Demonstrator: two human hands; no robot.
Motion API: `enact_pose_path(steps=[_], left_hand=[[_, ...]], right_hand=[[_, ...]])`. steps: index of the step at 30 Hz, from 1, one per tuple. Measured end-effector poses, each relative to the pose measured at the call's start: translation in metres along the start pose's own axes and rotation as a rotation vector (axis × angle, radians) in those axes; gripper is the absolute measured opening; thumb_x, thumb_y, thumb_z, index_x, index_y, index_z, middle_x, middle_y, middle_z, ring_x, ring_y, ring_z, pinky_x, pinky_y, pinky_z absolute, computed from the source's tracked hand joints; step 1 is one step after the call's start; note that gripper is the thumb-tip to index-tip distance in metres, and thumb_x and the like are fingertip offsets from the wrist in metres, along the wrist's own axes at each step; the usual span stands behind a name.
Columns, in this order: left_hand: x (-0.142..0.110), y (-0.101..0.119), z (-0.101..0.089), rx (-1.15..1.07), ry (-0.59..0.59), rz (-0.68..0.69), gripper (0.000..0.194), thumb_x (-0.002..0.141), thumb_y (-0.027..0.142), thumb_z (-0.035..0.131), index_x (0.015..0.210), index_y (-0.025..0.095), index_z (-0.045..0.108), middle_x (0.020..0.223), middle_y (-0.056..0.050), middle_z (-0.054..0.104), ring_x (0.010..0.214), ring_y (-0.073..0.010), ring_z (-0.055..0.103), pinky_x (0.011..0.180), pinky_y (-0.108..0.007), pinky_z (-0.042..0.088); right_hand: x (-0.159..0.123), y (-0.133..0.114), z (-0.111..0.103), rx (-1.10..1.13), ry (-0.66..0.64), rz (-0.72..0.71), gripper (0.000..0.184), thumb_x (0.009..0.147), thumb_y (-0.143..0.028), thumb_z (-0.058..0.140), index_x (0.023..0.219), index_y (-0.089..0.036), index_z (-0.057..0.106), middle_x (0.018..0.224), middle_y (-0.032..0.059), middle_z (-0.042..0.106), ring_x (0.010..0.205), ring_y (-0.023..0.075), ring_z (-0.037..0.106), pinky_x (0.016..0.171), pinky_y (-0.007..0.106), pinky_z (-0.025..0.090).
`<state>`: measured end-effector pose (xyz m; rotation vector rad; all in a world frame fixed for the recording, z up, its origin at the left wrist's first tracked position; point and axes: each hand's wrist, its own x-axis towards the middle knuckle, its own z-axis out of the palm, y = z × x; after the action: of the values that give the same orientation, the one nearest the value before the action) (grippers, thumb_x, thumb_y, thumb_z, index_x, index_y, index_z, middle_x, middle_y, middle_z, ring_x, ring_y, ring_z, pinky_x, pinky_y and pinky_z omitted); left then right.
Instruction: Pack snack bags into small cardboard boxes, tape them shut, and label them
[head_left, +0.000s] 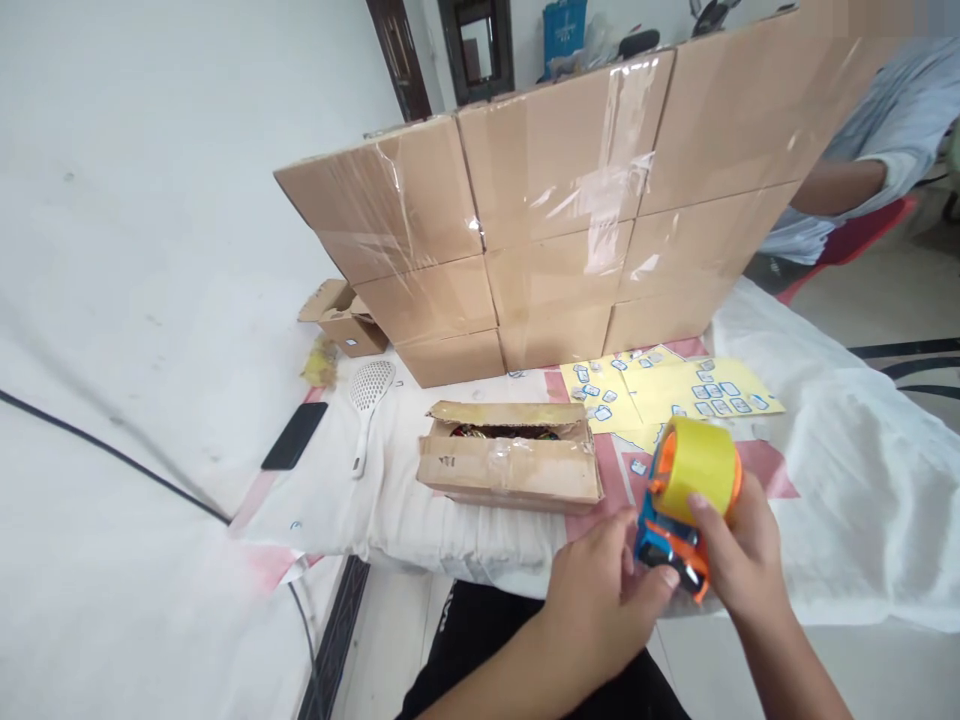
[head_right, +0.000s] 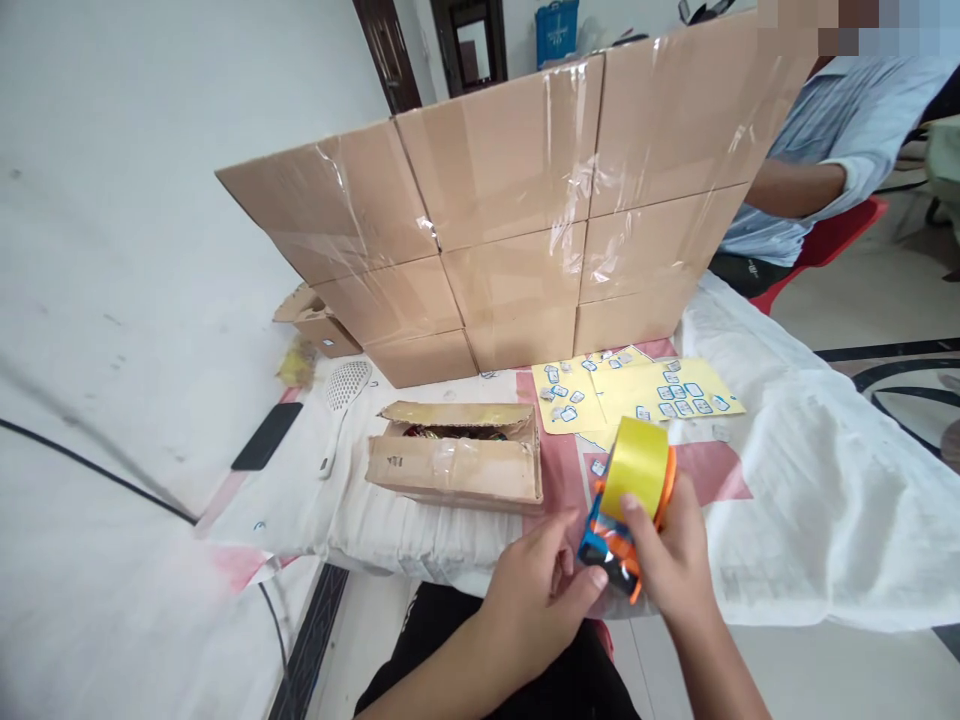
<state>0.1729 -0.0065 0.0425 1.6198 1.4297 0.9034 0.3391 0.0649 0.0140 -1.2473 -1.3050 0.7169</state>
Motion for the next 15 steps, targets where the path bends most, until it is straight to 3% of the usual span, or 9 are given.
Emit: enact_pose_path(steps=[2, 4, 7, 11, 13, 15], left_hand=[[0.003, 0.003, 0.005, -0.054, 0.001, -0.055, 0.032, 0.085, 0.035, 0.069, 0.111, 0.018, 0.077, 0.094, -0.006, 0.067, 0.085, -0.0206, 0.065, 0.077, -0.034, 0.053], [0.003, 0.004, 0.005, -0.17, 0.013, -0.053, 0.018, 0.086, 0.032, 0.068, 0.088, 0.019, 0.081, 0.086, -0.004, 0.06, 0.083, -0.0179, 0.061, 0.075, -0.03, 0.05], [-0.001, 0.007, 0.003, -0.344, 0.062, -0.029, 0.022, 0.088, 0.031, 0.067, 0.075, 0.019, 0.08, 0.077, -0.002, 0.05, 0.078, -0.0146, 0.053, 0.07, -0.027, 0.045], [-0.009, 0.015, -0.004, -0.405, 0.101, 0.024, 0.029, 0.088, 0.042, 0.07, 0.079, 0.018, 0.083, 0.081, -0.004, 0.053, 0.077, -0.0144, 0.052, 0.07, -0.028, 0.044], [-0.013, 0.016, -0.009, -0.467, -0.006, -0.057, 0.03, 0.089, 0.043, 0.069, 0.09, 0.017, 0.083, 0.082, -0.005, 0.062, 0.075, -0.014, 0.057, 0.069, -0.027, 0.046], [-0.017, 0.012, -0.01, -0.587, -0.167, -0.229, 0.034, 0.089, 0.045, 0.068, 0.096, 0.015, 0.081, 0.079, -0.005, 0.068, 0.066, -0.0122, 0.06, 0.062, -0.024, 0.045]], right_hand=[[-0.023, -0.009, 0.002, 0.082, -0.034, -0.003, 0.034, 0.093, -0.053, 0.062, 0.106, -0.022, 0.063, 0.087, 0.0061, 0.066, 0.072, 0.0231, 0.064, 0.057, 0.033, 0.051], [-0.037, -0.013, 0.003, 0.115, -0.031, -0.07, 0.04, 0.096, -0.059, 0.054, 0.104, -0.022, 0.064, 0.084, 0.0062, 0.064, 0.068, 0.0222, 0.06, 0.055, 0.033, 0.047], [-0.041, -0.011, 0.008, 0.025, 0.07, -0.136, 0.046, 0.099, -0.062, 0.044, 0.093, -0.021, 0.062, 0.075, 0.0047, 0.058, 0.062, 0.0205, 0.053, 0.054, 0.032, 0.039], [-0.026, -0.009, 0.017, -0.114, 0.243, -0.236, 0.044, 0.1, -0.059, 0.043, 0.085, -0.021, 0.058, 0.067, 0.002, 0.051, 0.059, 0.019, 0.047, 0.055, 0.033, 0.035], [-0.012, -0.012, 0.018, -0.116, 0.328, -0.232, 0.043, 0.099, -0.058, 0.044, 0.081, -0.021, 0.056, 0.067, 0.0014, 0.049, 0.059, 0.0185, 0.044, 0.056, 0.034, 0.035], [0.004, -0.018, 0.016, -0.075, 0.436, -0.17, 0.041, 0.096, -0.057, 0.046, 0.075, -0.022, 0.052, 0.067, 0.0007, 0.045, 0.061, 0.0184, 0.043, 0.057, 0.035, 0.034]])
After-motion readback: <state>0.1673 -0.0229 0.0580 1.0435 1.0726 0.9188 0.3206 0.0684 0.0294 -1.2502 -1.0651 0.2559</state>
